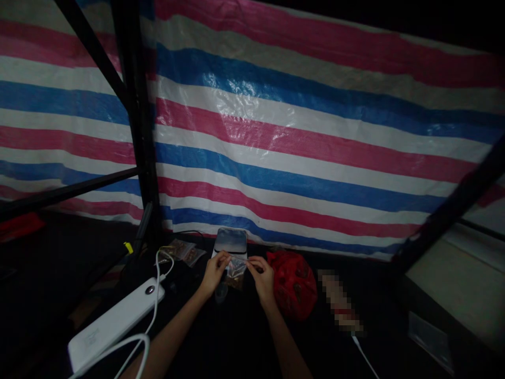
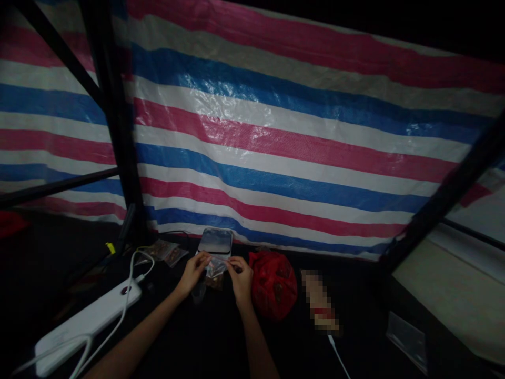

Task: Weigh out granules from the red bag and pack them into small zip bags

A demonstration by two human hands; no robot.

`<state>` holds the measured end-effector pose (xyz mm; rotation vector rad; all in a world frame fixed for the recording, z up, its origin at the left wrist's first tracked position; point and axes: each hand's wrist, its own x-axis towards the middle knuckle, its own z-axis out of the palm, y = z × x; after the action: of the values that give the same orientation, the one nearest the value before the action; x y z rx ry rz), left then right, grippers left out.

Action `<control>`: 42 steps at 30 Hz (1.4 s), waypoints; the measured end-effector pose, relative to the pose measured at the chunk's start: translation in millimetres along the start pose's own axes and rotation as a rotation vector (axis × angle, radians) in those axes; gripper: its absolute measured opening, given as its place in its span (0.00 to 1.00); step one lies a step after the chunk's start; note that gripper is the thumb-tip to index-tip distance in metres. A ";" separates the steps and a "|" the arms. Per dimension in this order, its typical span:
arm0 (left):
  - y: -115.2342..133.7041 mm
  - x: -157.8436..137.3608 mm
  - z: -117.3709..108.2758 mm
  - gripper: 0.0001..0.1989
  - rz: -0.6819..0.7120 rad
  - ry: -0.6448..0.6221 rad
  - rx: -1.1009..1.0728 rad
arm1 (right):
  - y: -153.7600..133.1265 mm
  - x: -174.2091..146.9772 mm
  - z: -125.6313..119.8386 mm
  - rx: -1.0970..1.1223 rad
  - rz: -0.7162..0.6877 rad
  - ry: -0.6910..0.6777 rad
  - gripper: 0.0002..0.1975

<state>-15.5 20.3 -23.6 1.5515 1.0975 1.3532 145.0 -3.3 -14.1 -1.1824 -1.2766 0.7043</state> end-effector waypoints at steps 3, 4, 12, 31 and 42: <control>0.7 -1.3 0.5 0.14 0.004 -0.023 0.002 | 0.9 0.4 0.1 0.004 -0.006 0.000 0.10; 0.7 -1.7 0.8 0.14 0.002 -0.032 -0.001 | 2.1 0.7 0.2 0.004 -0.007 0.006 0.10; -6.0 -0.1 1.8 0.16 -0.008 -0.056 0.027 | 18.3 4.3 5.0 0.129 -0.011 0.031 0.10; -5.0 6.3 -6.2 0.15 -0.001 -0.085 0.079 | 17.3 -2.7 13.9 0.051 -0.011 -0.039 0.09; -2.9 2.5 -3.4 0.16 -0.031 -0.119 0.146 | 26.5 5.4 8.1 0.203 0.105 -0.103 0.23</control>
<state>-19.1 23.6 -25.1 1.6907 1.1624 1.1657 143.7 11.7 -37.9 -1.0629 -1.2028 0.9597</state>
